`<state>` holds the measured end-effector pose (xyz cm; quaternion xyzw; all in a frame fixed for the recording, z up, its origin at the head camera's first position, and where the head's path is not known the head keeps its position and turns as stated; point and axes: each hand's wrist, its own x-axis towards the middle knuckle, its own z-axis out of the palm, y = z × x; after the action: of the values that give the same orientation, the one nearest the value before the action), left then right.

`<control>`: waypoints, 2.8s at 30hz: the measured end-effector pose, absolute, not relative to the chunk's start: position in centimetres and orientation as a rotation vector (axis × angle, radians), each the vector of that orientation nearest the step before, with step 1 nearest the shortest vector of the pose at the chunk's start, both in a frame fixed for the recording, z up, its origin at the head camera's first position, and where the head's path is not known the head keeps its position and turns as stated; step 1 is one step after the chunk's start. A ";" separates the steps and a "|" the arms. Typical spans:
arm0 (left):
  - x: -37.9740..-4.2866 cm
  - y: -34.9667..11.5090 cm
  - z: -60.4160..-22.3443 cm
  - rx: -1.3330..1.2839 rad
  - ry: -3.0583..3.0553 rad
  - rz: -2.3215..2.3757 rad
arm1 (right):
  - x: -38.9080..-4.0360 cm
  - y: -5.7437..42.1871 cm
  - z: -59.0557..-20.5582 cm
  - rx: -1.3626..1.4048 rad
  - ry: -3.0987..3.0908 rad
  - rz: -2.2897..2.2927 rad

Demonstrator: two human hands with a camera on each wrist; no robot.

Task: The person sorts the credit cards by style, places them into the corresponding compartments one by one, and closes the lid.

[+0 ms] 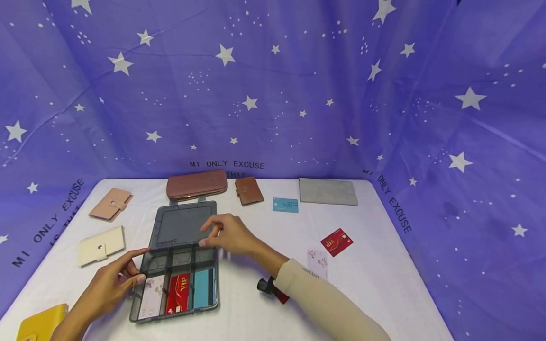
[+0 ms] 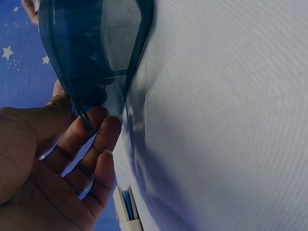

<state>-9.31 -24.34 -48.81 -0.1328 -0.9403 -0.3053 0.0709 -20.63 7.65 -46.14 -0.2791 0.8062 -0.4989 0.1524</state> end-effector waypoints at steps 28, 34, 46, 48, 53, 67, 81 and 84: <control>-9.5 -24.6 -49.2 -0.444 -2.782 -0.939 | -28.7 22.4 -48.1 -0.104 2.962 -0.664; -9.4 -24.6 -48.9 -0.434 -2.783 -0.968 | -28.2 22.0 -47.3 -0.186 2.928 -0.685; -9.6 -24.8 -49.0 -0.433 -2.794 -0.932 | -23.9 18.1 -45.4 -0.584 2.775 -1.059; -9.5 -24.8 -49.0 -0.431 -2.800 -0.929 | -22.8 17.1 -45.1 -0.654 2.709 -1.145; -9.5 -24.7 -49.1 -0.425 -2.809 -0.914 | -20.3 14.4 -44.7 -0.684 2.519 -1.350; -9.5 -24.5 -49.0 -0.421 -2.804 -0.930 | -14.9 8.8 -47.0 -0.724 2.500 -1.327; -9.4 -24.5 -49.1 -0.436 -2.788 -0.920 | -13.5 9.1 -47.6 -1.011 2.684 -0.743; -9.5 -24.4 -49.1 -0.439 -2.788 -0.918 | -13.5 10.4 -47.4 -1.026 2.607 -0.872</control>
<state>-9.47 -24.43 -49.06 -0.1474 -0.9359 -0.3080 0.0866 -13.46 10.42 -47.38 -0.3478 0.8837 -0.2957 0.1033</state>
